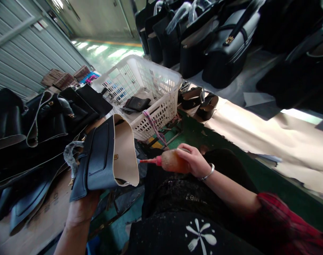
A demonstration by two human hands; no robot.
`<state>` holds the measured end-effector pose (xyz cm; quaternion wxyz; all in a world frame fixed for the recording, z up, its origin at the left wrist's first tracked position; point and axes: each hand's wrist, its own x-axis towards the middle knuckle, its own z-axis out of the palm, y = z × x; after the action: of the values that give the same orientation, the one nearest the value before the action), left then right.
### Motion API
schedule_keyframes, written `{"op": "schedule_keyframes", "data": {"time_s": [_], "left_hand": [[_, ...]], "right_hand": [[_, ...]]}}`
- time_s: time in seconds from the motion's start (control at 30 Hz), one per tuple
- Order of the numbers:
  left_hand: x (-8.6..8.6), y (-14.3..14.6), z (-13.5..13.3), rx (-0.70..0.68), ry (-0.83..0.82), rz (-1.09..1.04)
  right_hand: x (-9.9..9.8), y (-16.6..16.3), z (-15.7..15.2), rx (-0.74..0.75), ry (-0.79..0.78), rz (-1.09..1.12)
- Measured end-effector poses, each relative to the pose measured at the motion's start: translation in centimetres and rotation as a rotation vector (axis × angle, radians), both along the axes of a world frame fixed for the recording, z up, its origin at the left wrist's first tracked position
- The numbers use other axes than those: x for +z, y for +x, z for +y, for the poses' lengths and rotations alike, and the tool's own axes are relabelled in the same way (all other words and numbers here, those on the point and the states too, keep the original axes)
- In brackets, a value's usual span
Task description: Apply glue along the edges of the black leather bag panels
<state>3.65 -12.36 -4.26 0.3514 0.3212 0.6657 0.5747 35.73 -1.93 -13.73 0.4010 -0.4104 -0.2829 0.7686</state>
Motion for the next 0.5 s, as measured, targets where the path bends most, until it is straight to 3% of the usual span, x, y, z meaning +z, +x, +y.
{"op": "schedule_keyframes", "data": {"time_s": [0.1, 0.2, 0.33, 0.5], "left_hand": [[-0.3, 0.7, -0.6, 0.111, 0.018, -0.066], [-0.2, 1.5, -1.5, 0.185, -0.052, -0.089], [0.8, 2.3, -2.7, 0.106, -0.129, -0.155], [2.7, 1.7, -4.0, 0.044, -0.189, -0.204]], "right_hand": [[0.2, -1.4, -3.0, -0.026, -0.347, 0.391], [1.1, -3.5, -5.8, 0.034, -0.507, 0.635], [3.0, -6.5, -6.7, 0.126, -0.516, 0.754], [4.7, -8.8, -5.5, 0.119, -0.444, 0.791]]}}
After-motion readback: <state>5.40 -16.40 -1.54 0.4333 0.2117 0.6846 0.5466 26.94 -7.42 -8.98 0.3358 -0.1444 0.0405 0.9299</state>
